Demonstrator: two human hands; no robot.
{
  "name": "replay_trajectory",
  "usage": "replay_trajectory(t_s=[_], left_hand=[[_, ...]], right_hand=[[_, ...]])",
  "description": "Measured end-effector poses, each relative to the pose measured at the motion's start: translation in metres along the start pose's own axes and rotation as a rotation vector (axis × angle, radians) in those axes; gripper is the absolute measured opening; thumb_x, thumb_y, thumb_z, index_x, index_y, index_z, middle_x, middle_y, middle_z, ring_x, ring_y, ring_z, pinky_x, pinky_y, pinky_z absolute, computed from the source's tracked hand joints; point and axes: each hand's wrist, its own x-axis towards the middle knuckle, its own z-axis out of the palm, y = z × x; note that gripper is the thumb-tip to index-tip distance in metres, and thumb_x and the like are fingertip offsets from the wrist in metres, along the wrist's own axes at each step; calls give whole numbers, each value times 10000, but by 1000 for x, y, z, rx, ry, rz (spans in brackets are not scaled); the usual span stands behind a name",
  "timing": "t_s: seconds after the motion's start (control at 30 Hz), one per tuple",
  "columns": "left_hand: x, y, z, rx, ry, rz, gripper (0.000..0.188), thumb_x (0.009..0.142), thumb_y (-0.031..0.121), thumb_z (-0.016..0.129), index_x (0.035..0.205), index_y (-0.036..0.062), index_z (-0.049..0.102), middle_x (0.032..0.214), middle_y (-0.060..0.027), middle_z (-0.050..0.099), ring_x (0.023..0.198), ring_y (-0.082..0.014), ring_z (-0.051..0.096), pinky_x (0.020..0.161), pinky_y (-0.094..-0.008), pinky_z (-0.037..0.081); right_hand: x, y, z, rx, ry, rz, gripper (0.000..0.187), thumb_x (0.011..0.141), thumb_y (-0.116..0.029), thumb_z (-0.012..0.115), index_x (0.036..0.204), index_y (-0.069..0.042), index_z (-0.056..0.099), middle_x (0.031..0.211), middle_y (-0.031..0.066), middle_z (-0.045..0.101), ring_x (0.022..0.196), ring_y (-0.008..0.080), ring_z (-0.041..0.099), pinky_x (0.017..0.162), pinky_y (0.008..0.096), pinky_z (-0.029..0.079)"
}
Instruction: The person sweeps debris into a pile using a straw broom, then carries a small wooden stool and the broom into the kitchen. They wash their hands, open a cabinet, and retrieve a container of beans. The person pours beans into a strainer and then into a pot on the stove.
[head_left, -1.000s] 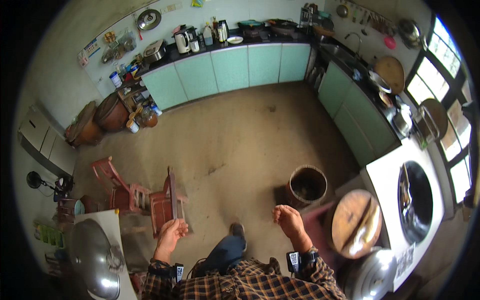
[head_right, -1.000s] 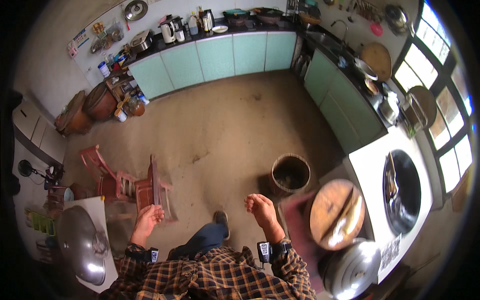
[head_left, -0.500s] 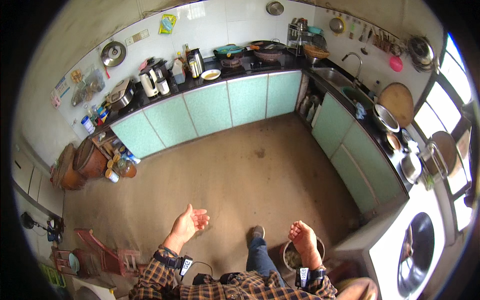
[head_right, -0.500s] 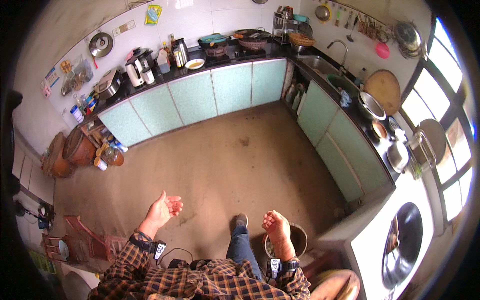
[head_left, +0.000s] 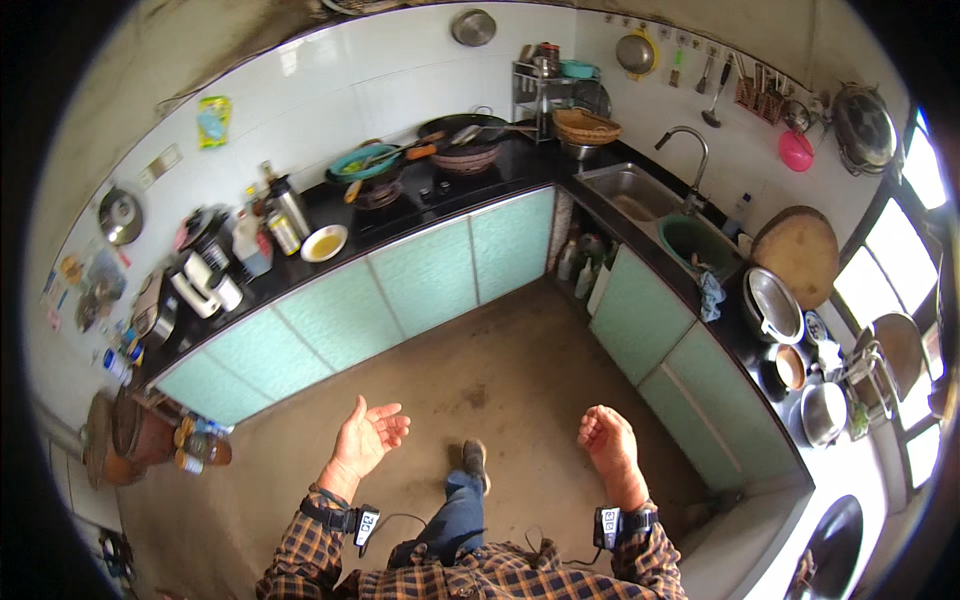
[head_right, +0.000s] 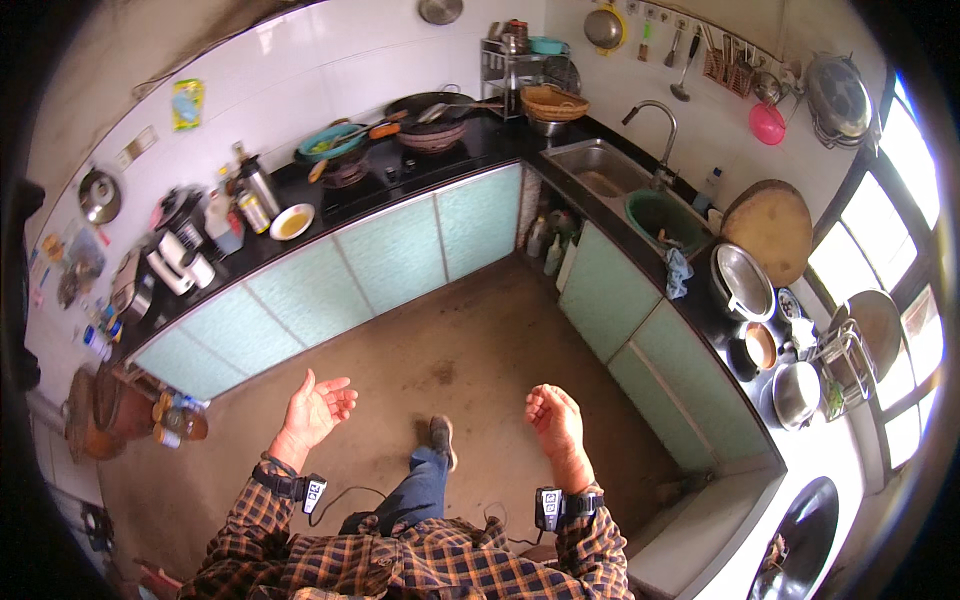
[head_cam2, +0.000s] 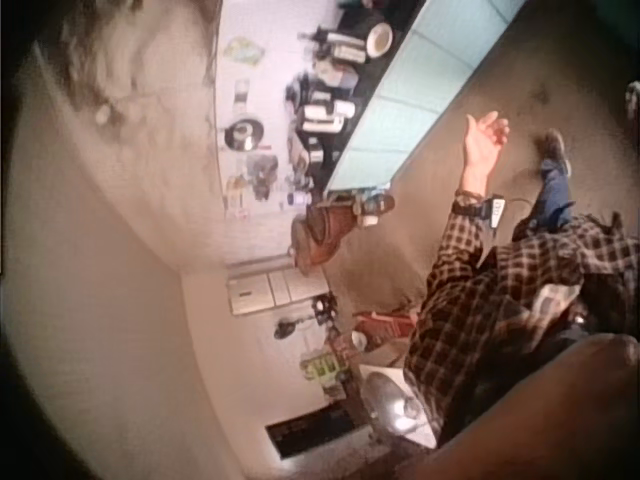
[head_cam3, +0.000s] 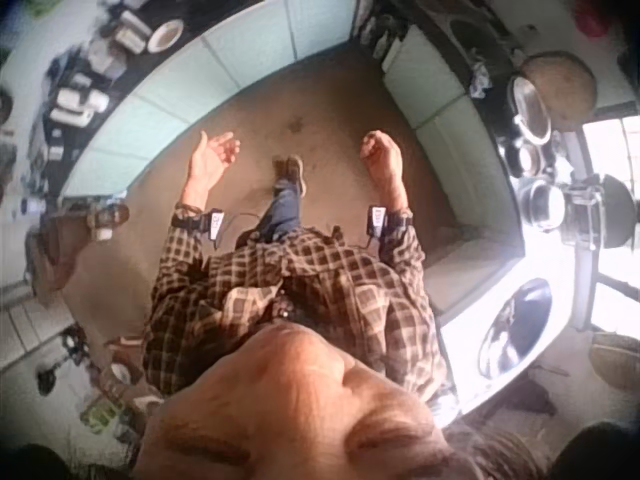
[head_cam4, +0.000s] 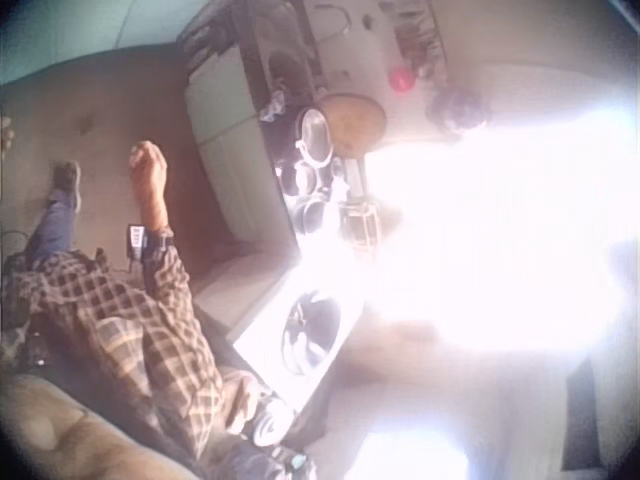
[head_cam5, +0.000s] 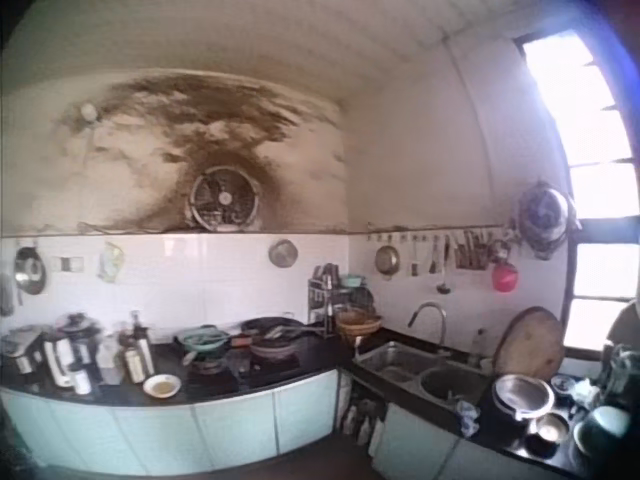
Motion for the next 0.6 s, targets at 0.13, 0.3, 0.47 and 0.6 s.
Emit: replay_trajectory(t_s=[0.13,0.3,0.47,0.6], left_hand=[[150,38,42,-31,-110,-48,734,977,645,398,1230,-18,586,1076,-183,684,961,-270,649,813,-370,503],[334,92,131,-43,-321,-89,714,983,621,418,1247,-21,583,1100,-178,681,985,-252,655,825,-348,508],[481,131,247,46,-451,-195,688,994,588,434,1268,-29,566,1125,-172,671,1009,-251,646,854,-354,508],[584,135,334,33,-498,-243,686,999,577,434,1266,-42,562,1160,-179,653,1040,-261,635,878,-364,508]], right_hand=[[102,-58,0,38,79,-104,145,978,-161,575,951,-28,627,813,67,628,677,144,580,599,279,488],[204,-148,-1,-85,196,-287,151,970,-169,572,930,-31,619,761,42,614,654,153,584,578,293,484],[265,-222,-31,-40,403,-374,134,979,-149,583,959,-19,609,808,49,604,659,129,562,578,263,470],[347,-284,-71,-218,512,-390,154,963,-190,598,964,-36,608,805,35,600,650,113,548,553,249,441]])
